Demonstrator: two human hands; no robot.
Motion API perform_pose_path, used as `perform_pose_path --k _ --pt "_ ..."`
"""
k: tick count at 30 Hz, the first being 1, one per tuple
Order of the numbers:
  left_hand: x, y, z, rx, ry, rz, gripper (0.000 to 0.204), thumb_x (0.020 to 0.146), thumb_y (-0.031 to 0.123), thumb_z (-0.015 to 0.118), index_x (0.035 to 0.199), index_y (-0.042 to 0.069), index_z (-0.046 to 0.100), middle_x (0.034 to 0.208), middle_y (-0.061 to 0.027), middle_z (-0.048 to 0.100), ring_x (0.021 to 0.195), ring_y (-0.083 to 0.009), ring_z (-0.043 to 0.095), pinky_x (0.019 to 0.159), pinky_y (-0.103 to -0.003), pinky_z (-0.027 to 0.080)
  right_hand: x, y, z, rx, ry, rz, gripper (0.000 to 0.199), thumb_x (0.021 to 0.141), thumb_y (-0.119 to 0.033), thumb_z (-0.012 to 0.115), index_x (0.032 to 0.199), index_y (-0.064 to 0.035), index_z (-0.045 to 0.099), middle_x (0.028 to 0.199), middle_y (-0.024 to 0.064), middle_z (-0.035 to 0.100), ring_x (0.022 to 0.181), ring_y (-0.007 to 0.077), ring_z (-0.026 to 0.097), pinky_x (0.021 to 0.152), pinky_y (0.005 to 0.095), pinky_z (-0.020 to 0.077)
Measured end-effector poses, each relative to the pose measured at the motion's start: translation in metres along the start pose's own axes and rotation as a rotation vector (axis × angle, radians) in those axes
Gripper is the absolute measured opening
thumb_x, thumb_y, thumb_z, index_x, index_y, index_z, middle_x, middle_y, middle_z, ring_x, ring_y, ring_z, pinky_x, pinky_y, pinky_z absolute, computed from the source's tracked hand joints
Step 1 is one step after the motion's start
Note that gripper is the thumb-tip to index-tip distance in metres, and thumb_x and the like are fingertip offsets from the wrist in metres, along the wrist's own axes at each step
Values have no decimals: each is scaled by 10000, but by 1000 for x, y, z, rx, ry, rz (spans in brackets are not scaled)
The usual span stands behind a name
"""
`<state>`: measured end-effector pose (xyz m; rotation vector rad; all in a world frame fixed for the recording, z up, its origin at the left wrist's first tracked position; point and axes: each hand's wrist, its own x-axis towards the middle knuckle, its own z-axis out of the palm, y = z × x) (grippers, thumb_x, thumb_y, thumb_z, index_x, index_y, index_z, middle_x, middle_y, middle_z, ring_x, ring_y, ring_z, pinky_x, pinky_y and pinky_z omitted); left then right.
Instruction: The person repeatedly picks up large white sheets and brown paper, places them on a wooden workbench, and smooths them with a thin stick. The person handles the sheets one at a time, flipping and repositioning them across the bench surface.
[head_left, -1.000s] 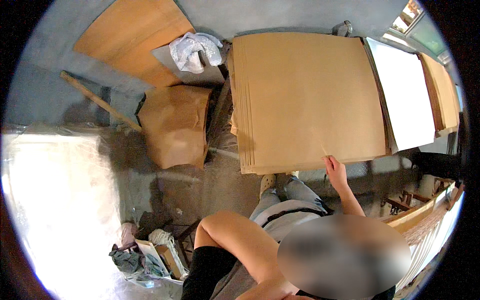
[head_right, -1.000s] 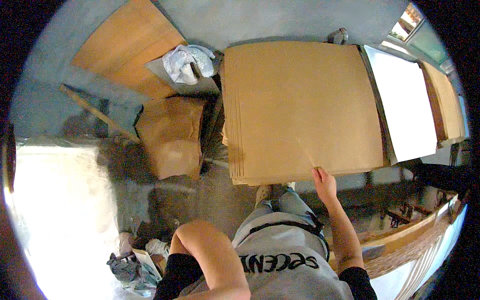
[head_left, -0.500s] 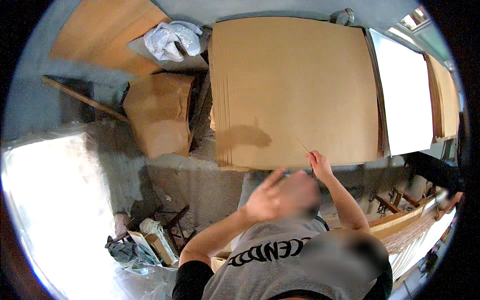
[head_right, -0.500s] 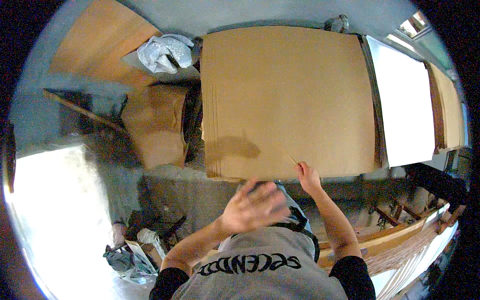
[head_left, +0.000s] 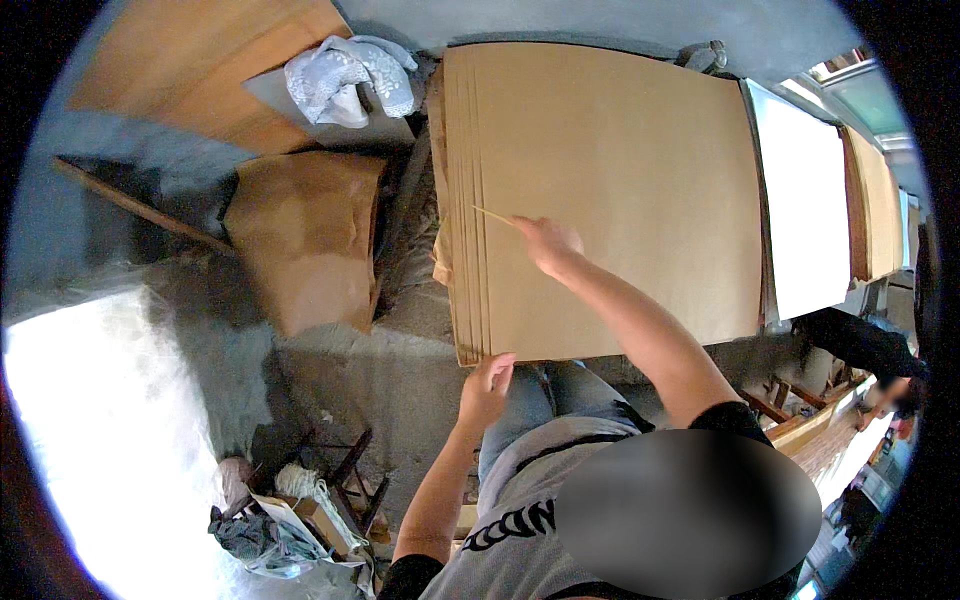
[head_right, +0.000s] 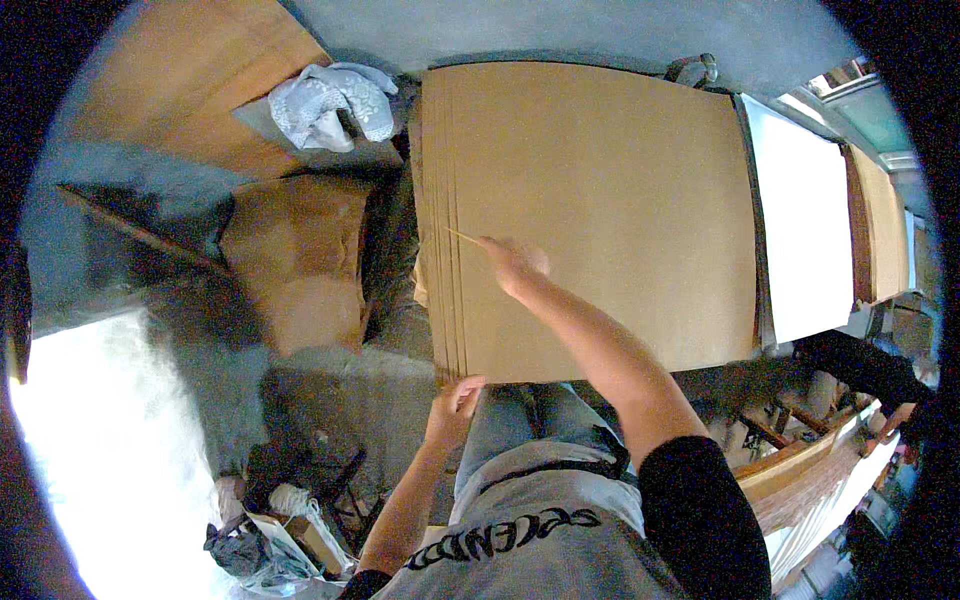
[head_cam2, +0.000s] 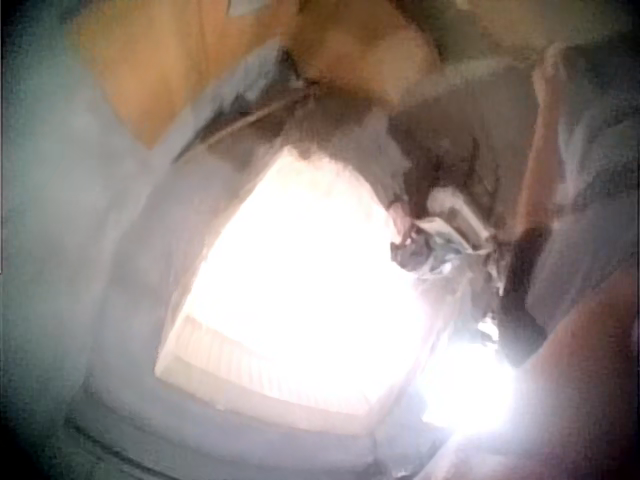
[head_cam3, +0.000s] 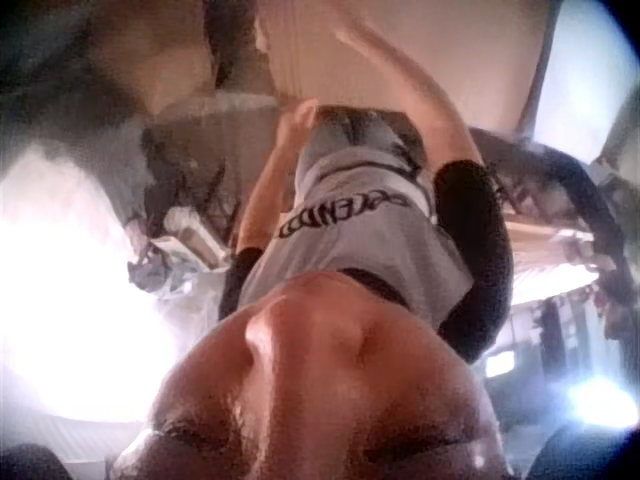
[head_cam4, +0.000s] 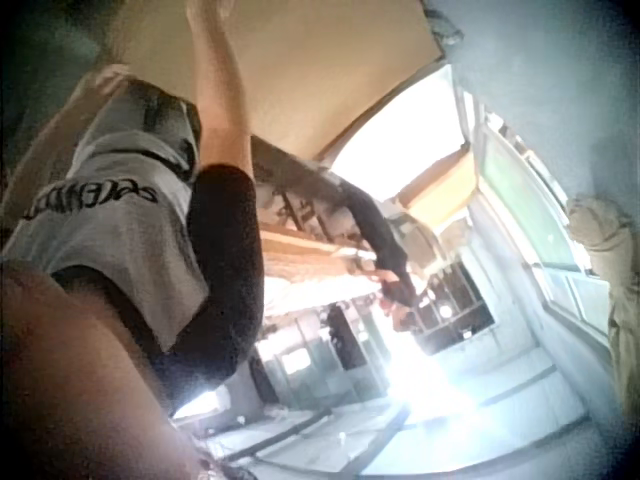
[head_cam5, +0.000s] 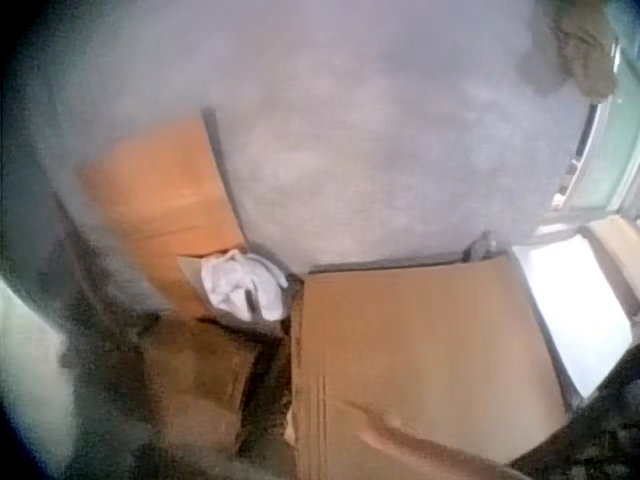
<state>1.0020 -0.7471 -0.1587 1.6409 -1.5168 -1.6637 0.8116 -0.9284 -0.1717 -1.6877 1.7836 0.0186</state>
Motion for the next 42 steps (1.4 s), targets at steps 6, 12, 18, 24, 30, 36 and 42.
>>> perform_pose_path --k 6,12,18,24,30,36,42 --pt "-41 -110 -58 -78 45 -395 216 823 93 507 1018 3 528 890 -104 599 812 -169 567 733 -280 454 33 71 70 249 262 -101 358 872 -84 339 1181 -202 476 945 135 586 789 289 575 675 402 470" --pt "-113 -253 -89 -580 206 -632 163 815 143 517 932 38 560 832 -38 577 750 -150 555 648 -261 457 13 40 -5 -37 78 -11 397 796 -41 404 1144 -196 514 902 158 589 761 296 579 657 393 467" --pt "-66 -179 -92 -614 144 -578 156 839 148 505 929 33 558 817 -33 578 718 -117 542 600 -241 445 57 47 68 44 205 97 424 770 -42 426 1139 -226 520 815 154 588 677 270 576 594 374 467" --pt "-80 -187 -104 -491 117 -681 208 854 173 499 986 21 548 811 -33 577 706 -105 543 564 -227 438 25 45 30 316 225 120 347 829 -101 393 1140 -186 522 831 117 610 690 238 579 627 345 474" --pt "-77 -170 -102 -518 133 -618 184 851 181 504 944 27 545 791 -41 575 665 -106 543 526 -228 444 18 -24 10 324 -9 399 349 812 -85 415 1142 -121 520 860 98 617 705 189 575 659 306 472" --pt "-99 -220 -114 -505 170 -761 129 838 177 524 900 66 540 776 -27 571 664 -119 550 533 -250 451 8 67 49 148 181 68 405 782 -74 411 1168 -153 505 884 123 600 724 215 572 651 358 461" --pt "-64 -161 -112 -525 54 -600 148 845 185 515 932 66 532 782 -21 579 664 -114 550 550 -248 454 11 29 82 0 295 88 444 759 -56 425 1166 -216 505 749 120 584 646 222 567 564 359 447"
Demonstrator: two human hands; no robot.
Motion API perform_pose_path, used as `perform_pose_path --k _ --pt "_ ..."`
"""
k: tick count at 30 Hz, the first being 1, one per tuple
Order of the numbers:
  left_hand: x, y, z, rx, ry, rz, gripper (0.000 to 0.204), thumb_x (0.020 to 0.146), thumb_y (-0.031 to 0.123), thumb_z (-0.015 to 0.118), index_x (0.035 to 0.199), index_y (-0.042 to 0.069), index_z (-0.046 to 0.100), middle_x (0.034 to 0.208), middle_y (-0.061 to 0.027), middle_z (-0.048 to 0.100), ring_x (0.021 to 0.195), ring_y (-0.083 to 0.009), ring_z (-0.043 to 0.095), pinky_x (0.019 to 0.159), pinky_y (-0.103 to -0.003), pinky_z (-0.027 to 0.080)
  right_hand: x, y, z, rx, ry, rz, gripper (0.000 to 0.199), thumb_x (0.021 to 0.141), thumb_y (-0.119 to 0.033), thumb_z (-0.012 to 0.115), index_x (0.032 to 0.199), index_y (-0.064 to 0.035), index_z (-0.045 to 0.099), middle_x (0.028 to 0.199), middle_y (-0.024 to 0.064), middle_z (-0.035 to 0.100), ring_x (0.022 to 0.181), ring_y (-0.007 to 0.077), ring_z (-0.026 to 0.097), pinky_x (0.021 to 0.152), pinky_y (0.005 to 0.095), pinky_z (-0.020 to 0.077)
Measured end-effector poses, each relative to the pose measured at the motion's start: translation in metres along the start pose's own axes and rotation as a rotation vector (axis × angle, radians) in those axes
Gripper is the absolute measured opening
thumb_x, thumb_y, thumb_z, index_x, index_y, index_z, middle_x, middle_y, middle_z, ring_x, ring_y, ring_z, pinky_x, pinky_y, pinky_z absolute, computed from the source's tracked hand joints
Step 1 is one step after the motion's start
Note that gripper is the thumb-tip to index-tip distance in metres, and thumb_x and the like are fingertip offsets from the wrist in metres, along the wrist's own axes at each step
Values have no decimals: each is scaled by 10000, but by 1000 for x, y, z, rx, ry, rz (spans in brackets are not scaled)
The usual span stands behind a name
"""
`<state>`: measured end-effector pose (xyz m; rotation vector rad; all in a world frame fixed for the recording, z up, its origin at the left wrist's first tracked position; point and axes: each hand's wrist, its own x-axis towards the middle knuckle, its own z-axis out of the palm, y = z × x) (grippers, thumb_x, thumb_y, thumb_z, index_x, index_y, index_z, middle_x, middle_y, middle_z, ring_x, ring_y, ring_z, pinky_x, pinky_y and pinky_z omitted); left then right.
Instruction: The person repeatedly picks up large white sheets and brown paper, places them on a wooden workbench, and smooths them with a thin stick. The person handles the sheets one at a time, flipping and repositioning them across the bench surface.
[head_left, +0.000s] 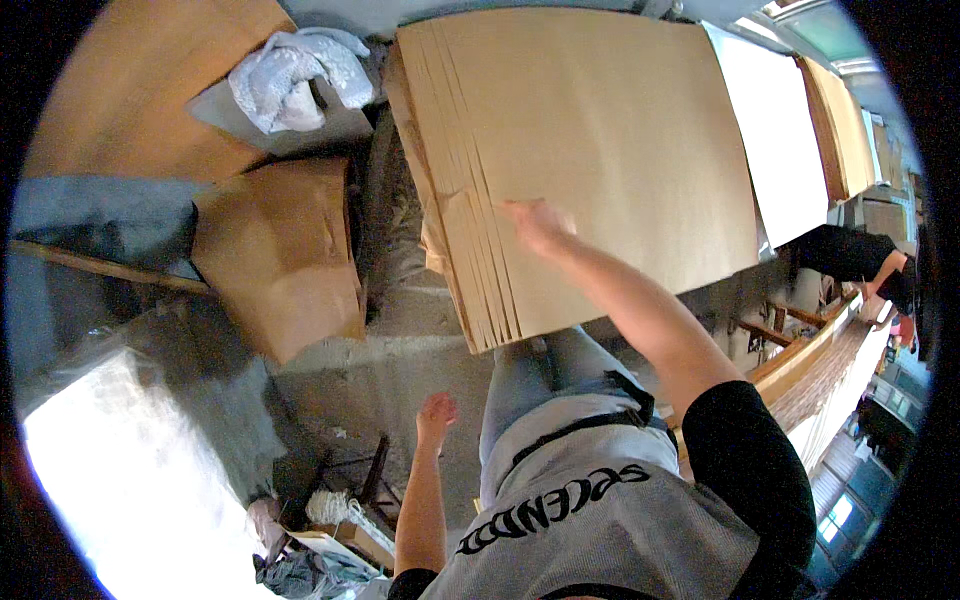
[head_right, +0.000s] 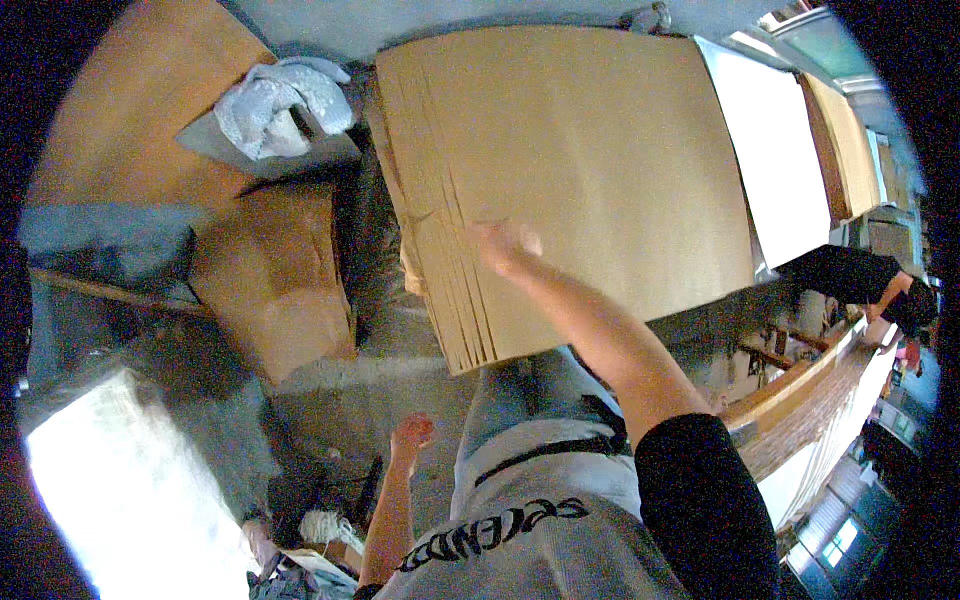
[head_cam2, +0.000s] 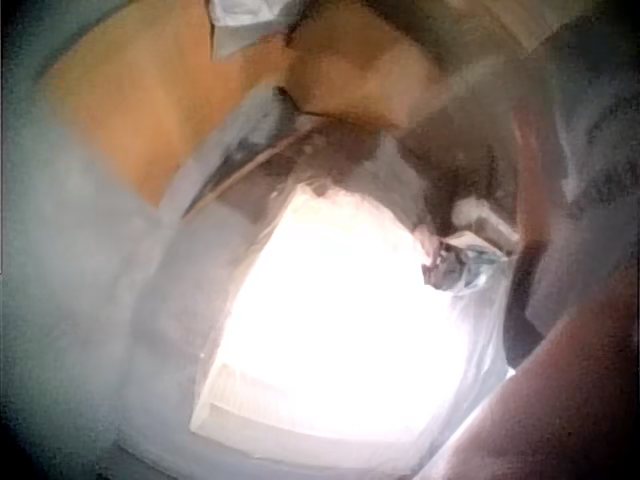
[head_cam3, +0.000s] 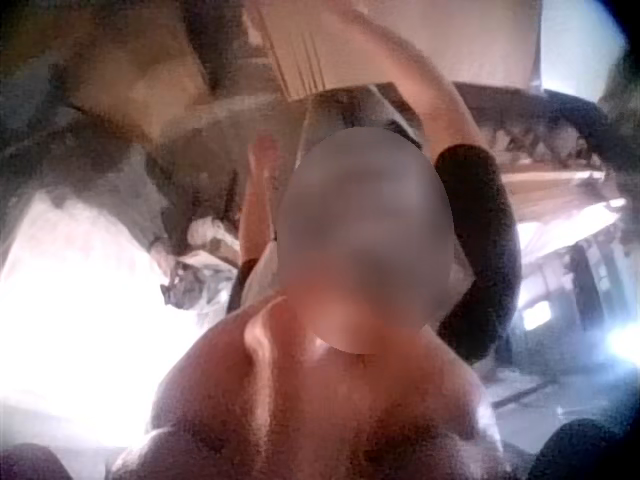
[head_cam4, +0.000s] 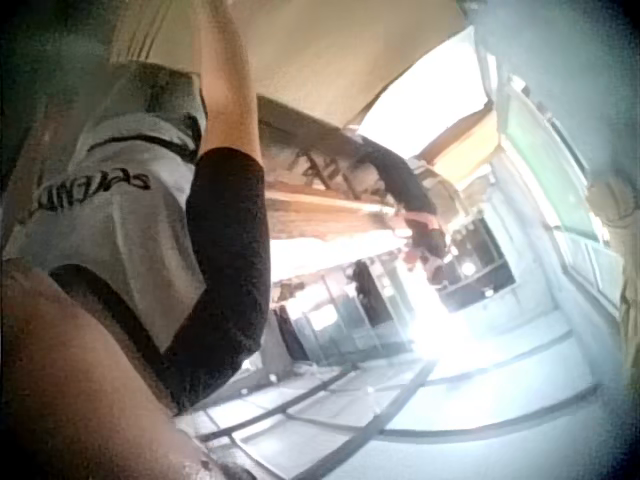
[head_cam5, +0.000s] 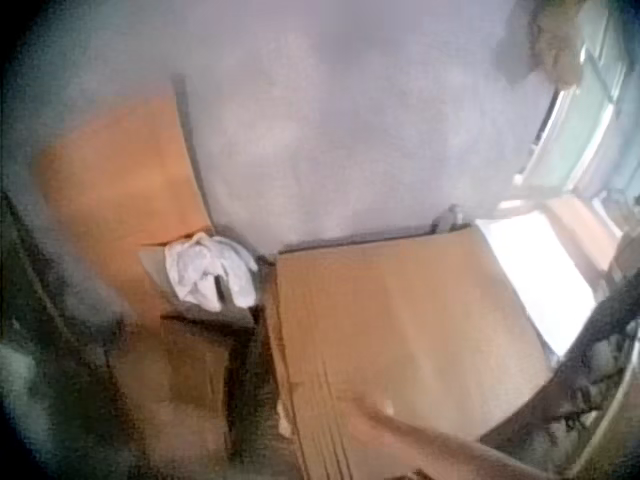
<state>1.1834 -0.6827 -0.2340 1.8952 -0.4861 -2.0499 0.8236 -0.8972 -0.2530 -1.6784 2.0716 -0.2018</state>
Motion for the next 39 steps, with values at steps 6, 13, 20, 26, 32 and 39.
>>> perform_pose_path --k 6,13,20,26,32,39 --pt "1 -5 -3 -5 61 53 182 860 205 498 958 58 543 811 -41 593 717 -123 568 588 -257 470 -11 35 -20 -42 11 9 448 745 -52 435 1149 -225 518 684 113 574 567 220 554 501 363 432" --pt "20 67 54 -90 11 216 220 863 235 499 964 45 545 844 -57 587 739 -133 569 625 -253 485 -30 18 -31 66 -144 169 437 744 -71 451 1134 -255 524 745 101 592 594 232 568 510 370 443" --pt "78 89 109 -207 -135 363 288 862 272 490 1017 29 487 891 -74 559 824 -165 564 723 -309 493 -51 -22 -53 10 -160 108 383 762 -107 447 1093 -267 553 796 120 600 658 259 595 556 395 466" --pt "120 118 149 -222 -175 482 255 863 250 487 1030 57 478 930 -59 544 848 -171 550 769 -315 459 -68 1 -56 168 -145 176 330 800 -142 446 1091 -255 552 821 121 607 706 261 599 594 374 476" --pt "140 122 171 -258 -81 393 176 858 244 503 965 105 500 919 9 511 844 -98 499 718 -261 421 -133 67 -81 357 81 219 300 834 -171 468 1118 -240 534 791 125 603 685 230 601 579 344 461" --pt "113 115 172 134 -290 150 390 813 370 537 1054 75 452 890 -6 539 724 -87 533 615 -228 473 -237 171 -122 247 14 650 317 845 -132 472 1155 -186 516 775 69 614 603 122 527 580 258 433"
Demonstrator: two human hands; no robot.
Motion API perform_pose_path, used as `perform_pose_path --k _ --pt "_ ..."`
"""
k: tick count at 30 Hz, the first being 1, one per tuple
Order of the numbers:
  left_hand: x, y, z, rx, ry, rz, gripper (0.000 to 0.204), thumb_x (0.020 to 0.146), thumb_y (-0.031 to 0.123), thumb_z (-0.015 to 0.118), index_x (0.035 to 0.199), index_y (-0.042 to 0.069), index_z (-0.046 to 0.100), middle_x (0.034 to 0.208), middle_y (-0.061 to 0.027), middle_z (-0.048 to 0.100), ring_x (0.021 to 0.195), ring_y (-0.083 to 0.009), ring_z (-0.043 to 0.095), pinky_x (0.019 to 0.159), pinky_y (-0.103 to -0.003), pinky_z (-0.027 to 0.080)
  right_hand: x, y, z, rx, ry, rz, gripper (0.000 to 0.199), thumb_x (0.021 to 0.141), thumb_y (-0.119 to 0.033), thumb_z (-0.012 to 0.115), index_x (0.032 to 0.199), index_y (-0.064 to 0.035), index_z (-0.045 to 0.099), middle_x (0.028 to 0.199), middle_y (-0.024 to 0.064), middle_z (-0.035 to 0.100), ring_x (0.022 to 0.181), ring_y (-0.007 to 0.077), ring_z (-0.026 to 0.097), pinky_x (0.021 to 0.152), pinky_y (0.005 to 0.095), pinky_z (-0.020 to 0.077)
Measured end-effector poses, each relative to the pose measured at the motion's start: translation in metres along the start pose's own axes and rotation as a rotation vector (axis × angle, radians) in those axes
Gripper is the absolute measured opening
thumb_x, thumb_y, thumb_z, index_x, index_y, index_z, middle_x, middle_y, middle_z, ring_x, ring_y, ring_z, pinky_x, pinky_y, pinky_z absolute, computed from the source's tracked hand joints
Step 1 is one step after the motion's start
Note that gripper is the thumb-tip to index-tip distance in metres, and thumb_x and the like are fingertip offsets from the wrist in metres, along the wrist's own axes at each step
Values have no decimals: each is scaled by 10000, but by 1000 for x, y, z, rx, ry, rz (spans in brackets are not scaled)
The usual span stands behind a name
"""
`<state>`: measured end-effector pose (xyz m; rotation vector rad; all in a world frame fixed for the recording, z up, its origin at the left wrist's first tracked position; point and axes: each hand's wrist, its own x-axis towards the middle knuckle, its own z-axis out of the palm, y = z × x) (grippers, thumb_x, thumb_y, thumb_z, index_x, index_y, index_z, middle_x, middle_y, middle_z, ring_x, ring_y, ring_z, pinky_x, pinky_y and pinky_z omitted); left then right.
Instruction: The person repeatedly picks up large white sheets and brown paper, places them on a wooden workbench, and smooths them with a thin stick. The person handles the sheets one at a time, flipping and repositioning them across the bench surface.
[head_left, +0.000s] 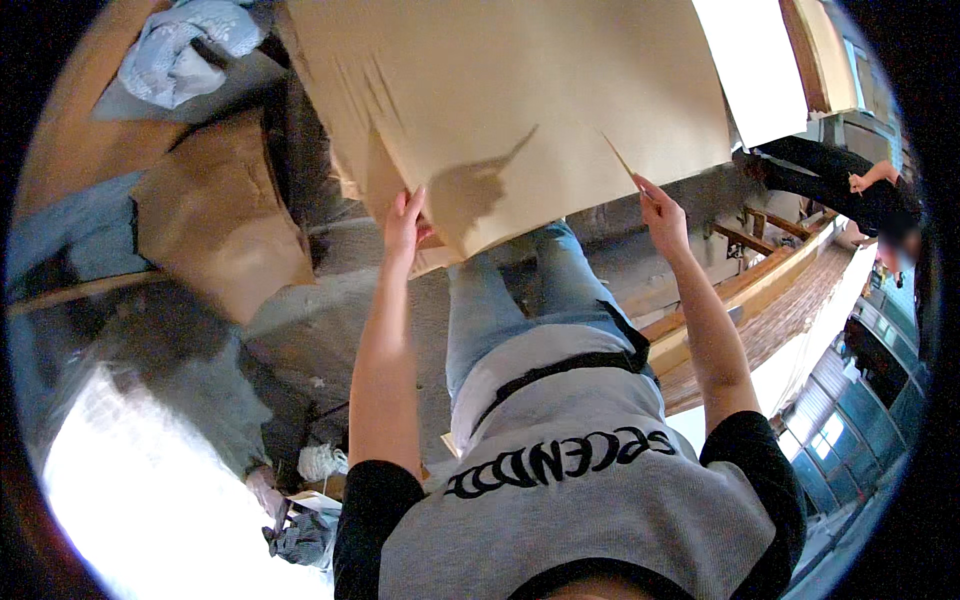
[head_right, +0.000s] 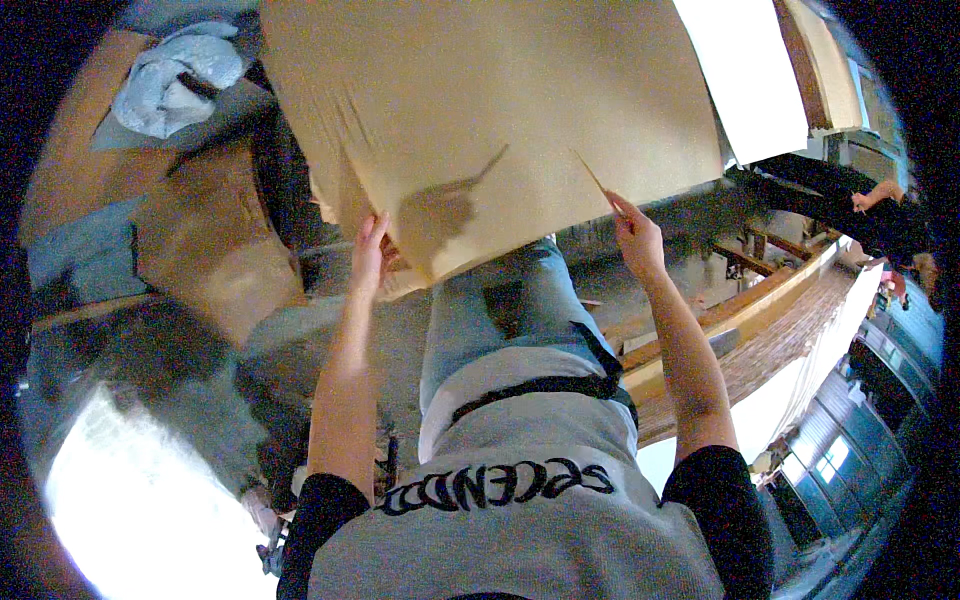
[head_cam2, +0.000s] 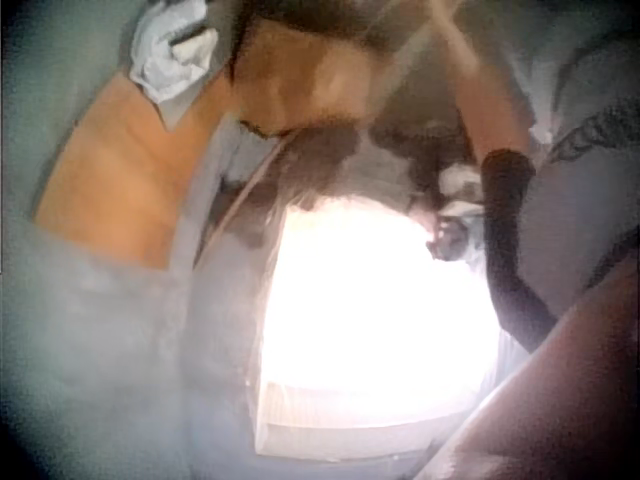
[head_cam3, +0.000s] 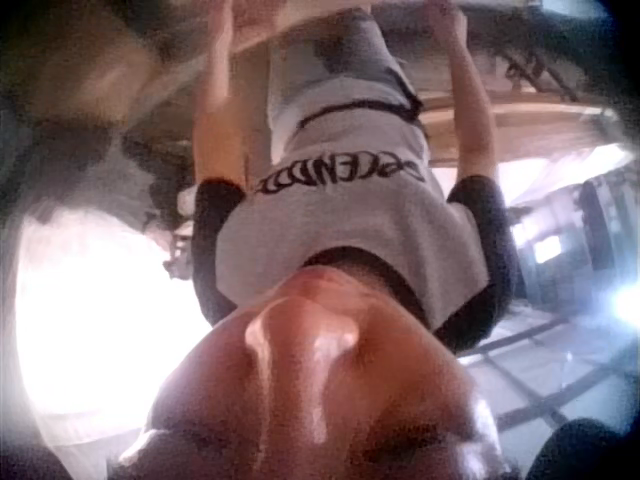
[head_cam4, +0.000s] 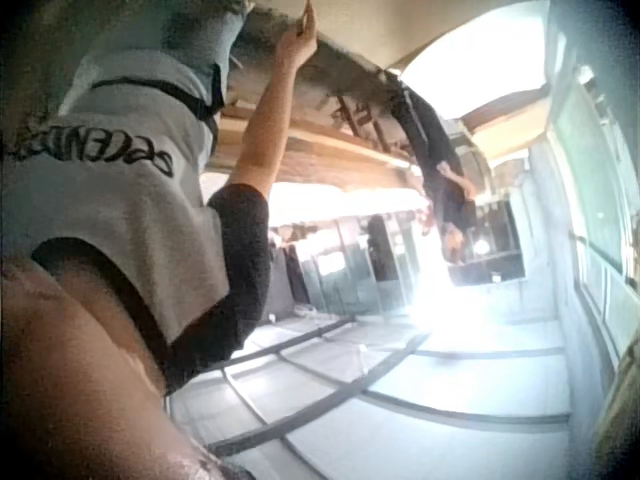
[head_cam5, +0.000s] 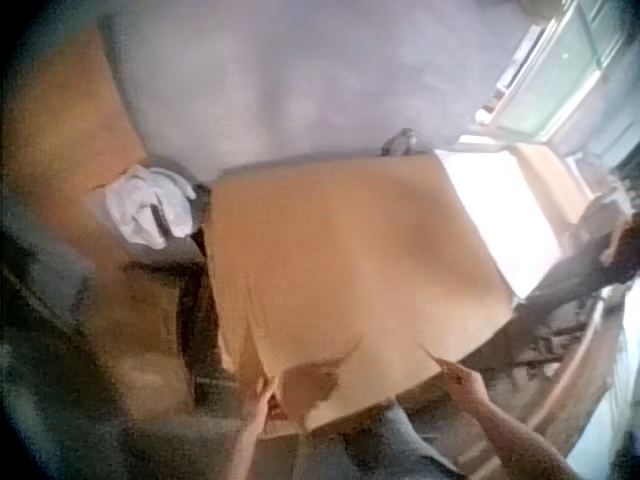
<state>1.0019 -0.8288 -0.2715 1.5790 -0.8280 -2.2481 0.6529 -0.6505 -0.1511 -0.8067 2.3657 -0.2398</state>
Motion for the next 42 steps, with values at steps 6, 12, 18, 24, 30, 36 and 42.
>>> perform_pose_path --k 6,12,18,24,30,36,42 --pt "-72 -70 51 -476 -329 -14 461 761 304 609 1149 159 406 1175 4 412 1098 -206 409 807 -400 390 13 110 -42 138 46 104 335 831 -103 489 1163 -146 510 805 30 627 603 65 490 581 224 426" --pt "-12 -124 169 -666 -18 -159 370 767 322 612 1055 142 464 975 -13 503 854 -208 518 638 -325 405 69 150 -72 204 61 -54 333 817 -112 505 1142 -181 527 662 81 583 549 103 490 527 273 416" --pt "29 -128 225 -682 377 -90 260 795 324 588 927 112 514 670 -37 507 521 -164 470 428 -272 353 111 148 -123 44 12 -244 297 826 -156 483 1104 -238 545 672 163 557 568 281 538 534 335 432" --pt "-10 -149 234 -582 461 2 306 796 354 575 859 65 495 672 -34 490 489 -134 406 379 -231 294 130 171 -125 -173 -35 -406 285 842 -210 442 1108 -271 526 737 165 583 672 326 574 569 413 453" --pt "-15 -161 238 -838 341 -48 269 808 312 572 917 77 499 705 -30 510 483 -123 436 379 -213 307 134 160 -114 -426 -108 -496 332 827 -195 430 1119 -334 506 749 122 597 674 307 581 562 421 464" --pt "-14 -166 234 -943 277 -110 261 780 305 606 875 86 501 675 -22 487 485 -115 418 383 -213 285 122 147 -127 -589 -160 -450 358 820 -183 426 1132 -345 495 772 123 596 732 296 580 604 423 465" --pt "-10 -182 228 -920 125 -149 223 758 299 608 832 125 492 611 2 451 425 -103 383 360 -206 287 97 128 -128 -605 -191 -453 327 849 -188 427 1146 -304 498 857 113 602 746 298 580 640 408 461"
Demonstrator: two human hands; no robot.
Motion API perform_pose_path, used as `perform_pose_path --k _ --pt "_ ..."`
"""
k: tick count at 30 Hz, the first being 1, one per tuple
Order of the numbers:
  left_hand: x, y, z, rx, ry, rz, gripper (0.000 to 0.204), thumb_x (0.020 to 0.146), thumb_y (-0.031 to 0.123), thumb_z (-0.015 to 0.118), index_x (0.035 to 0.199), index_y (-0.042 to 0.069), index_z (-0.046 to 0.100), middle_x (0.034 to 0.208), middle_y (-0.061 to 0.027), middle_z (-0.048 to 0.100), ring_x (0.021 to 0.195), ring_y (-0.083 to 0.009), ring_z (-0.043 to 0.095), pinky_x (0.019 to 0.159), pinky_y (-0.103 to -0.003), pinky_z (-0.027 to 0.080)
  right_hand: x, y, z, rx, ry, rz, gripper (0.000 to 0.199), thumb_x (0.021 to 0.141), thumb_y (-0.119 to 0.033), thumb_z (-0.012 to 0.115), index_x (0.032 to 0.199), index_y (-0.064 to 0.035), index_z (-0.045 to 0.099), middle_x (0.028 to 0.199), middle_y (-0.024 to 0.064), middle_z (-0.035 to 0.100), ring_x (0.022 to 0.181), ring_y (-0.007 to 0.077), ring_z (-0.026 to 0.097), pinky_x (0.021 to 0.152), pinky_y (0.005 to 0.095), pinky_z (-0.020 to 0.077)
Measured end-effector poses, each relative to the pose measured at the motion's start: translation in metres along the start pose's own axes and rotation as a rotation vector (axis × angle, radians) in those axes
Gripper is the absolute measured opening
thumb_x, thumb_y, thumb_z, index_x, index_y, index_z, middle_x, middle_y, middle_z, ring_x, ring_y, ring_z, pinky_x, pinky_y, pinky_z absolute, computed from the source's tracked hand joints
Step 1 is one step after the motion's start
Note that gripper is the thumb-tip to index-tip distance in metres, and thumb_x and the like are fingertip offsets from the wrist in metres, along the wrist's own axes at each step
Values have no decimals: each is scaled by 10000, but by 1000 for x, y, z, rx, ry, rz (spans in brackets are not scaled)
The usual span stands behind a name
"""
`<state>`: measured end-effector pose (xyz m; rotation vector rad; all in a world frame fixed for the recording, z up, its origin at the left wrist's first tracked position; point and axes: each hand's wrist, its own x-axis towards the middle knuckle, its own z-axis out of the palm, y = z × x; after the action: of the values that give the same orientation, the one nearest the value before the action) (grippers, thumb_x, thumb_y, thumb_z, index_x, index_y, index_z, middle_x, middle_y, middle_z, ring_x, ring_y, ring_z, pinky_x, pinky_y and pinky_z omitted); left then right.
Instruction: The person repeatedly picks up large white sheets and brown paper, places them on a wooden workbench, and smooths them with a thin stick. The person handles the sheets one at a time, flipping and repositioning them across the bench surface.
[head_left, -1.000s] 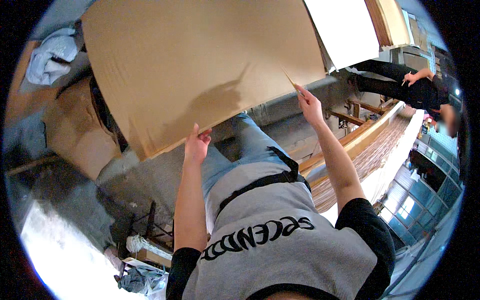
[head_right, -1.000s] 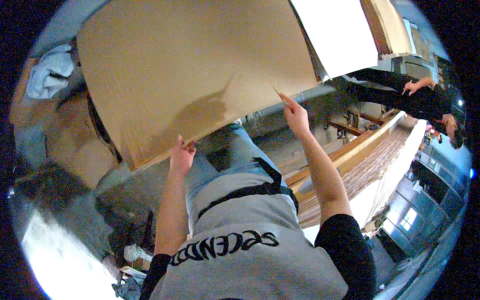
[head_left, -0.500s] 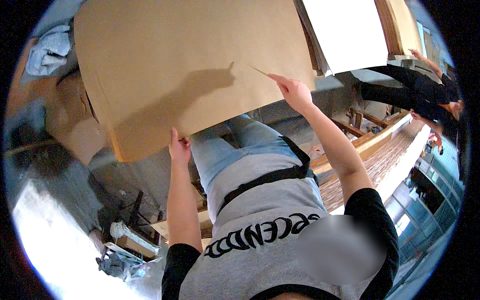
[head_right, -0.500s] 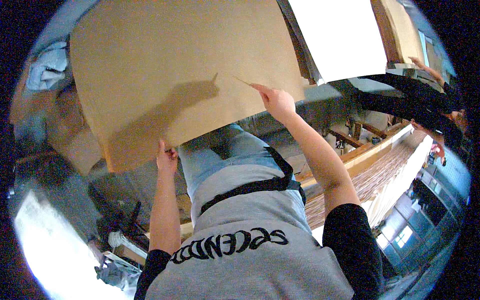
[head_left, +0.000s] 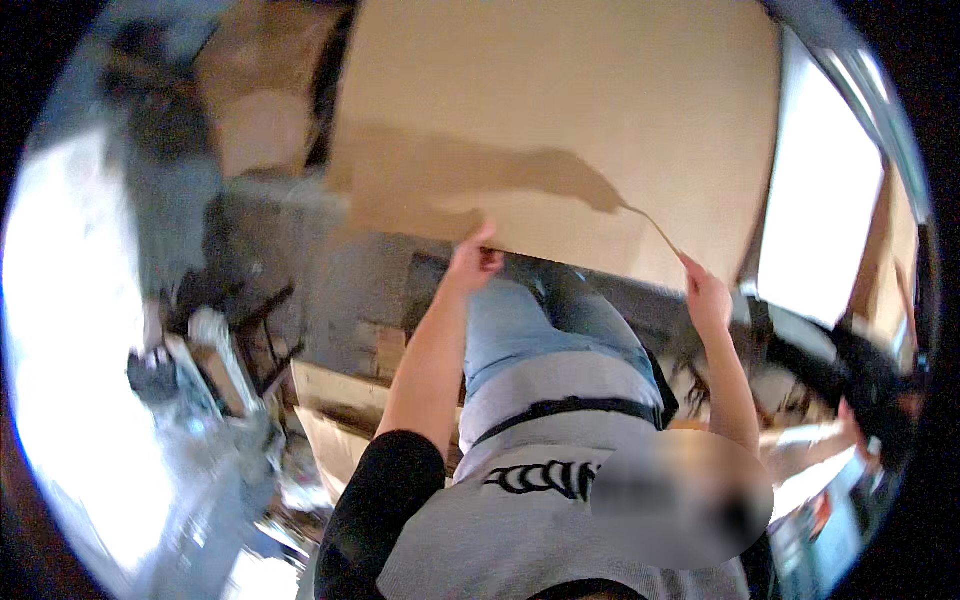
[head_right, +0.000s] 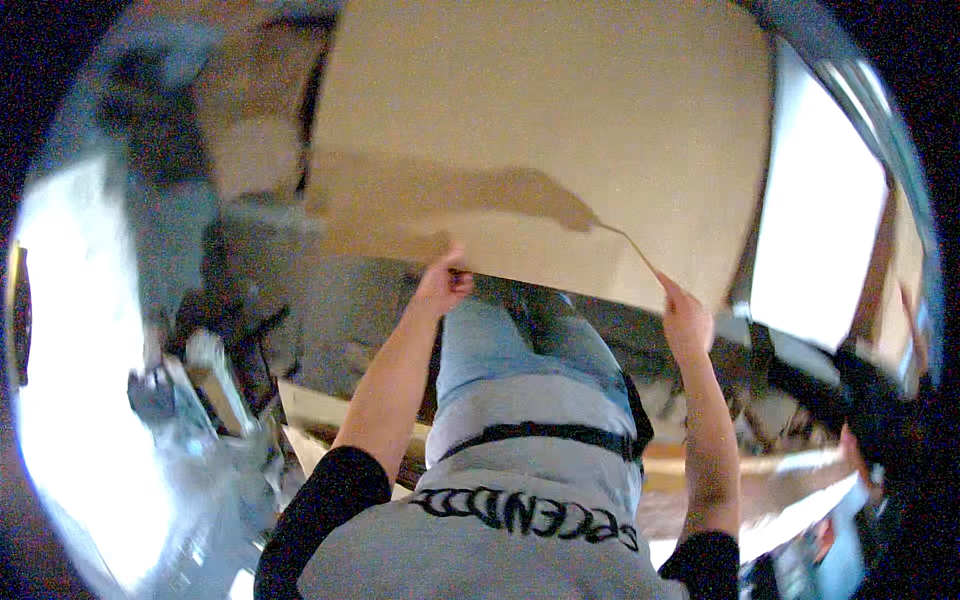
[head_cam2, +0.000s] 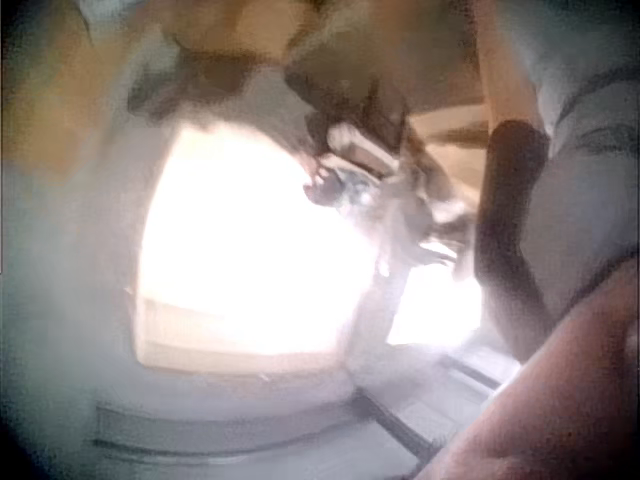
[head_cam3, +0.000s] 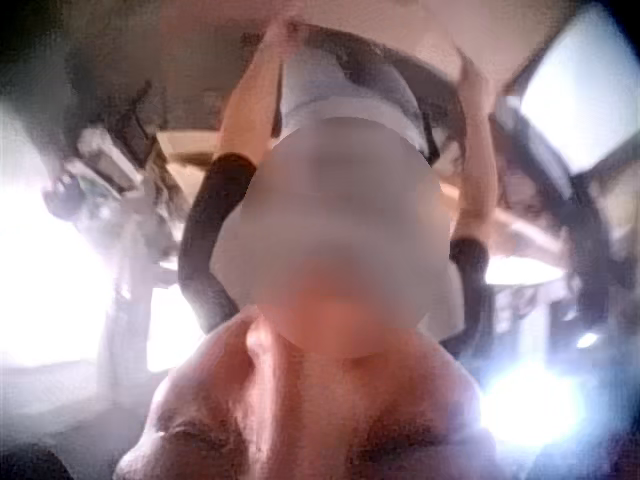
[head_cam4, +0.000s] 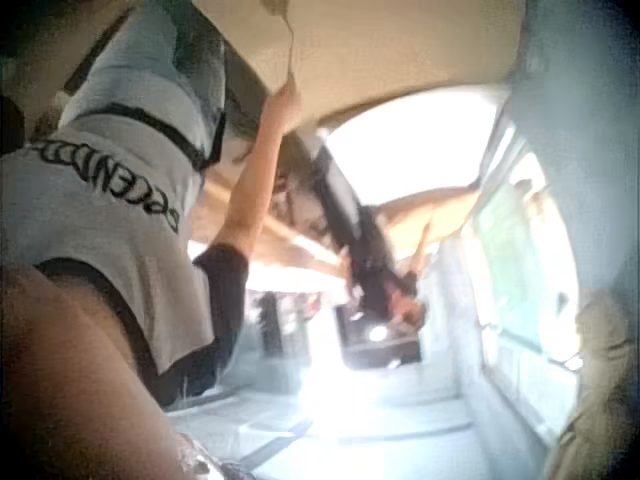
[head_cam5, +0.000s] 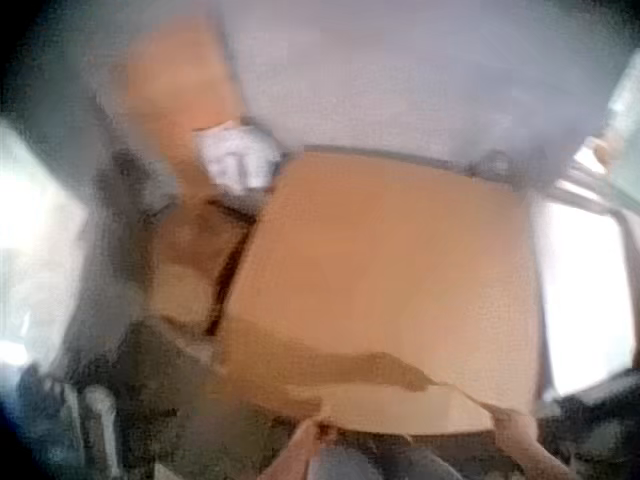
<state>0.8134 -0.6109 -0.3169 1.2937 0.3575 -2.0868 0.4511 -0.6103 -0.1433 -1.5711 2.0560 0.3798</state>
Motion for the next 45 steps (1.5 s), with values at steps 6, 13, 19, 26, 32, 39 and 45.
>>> perform_pose_path --k 6,13,19,26,32,39,45 --pt "-3 10 10 73 -107 74 271 755 328 630 818 106 488 622 -1 460 442 -95 414 355 -210 259 17 -64 -5 119 20 -172 336 835 -139 473 1137 -279 514 855 110 604 718 256 590 610 346 464" --pt "-5 8 14 41 -119 55 277 765 331 619 831 99 484 662 -3 470 434 -99 402 360 -215 268 54 -180 14 65 44 -527 403 782 -104 493 1141 -287 505 758 79 592 686 233 584 584 352 467" --pt "-2 5 5 -37 -173 29 282 766 341 612 821 94 489 616 -19 470 436 -112 409 366 -234 289 72 -315 15 -26 82 -750 357 772 -126 499 1099 -265 541 661 85 557 603 244 571 521 364 453" --pt "-1 7 16 117 -62 95 274 787 343 587 784 78 516 593 -34 465 455 -141 430 397 -239 305 102 -326 55 -68 35 -703 345 795 -150 437 1108 -262 531 715 110 594 615 257 588 520 374 467" --pt "9 7 20 164 5 114 244 790 323 584 822 91 513 630 -8 495 468 -126 440 379 -224 295 95 -216 36 105 66 -248 236 804 -173 445 1018 -185 543 784 124 588 695 300 585 568 415 469" --pt "-16 8 28 318 104 155 273 833 342 516 866 71 513 650 -26 501 481 -127 440 381 -227 319 63 -33 85 306 120 -219 194 766 -216 499 895 -104 591 852 106 603 748 308 591 661 404 478" --pt "-12 17 18 425 71 152 265 841 320 514 920 66 512 702 -30 525 484 -125 433 386 -217 297 47 148 67 532 393 590 227 704 -276 638 745 -53 628 668 108 609 604 222 581 580 325 450"
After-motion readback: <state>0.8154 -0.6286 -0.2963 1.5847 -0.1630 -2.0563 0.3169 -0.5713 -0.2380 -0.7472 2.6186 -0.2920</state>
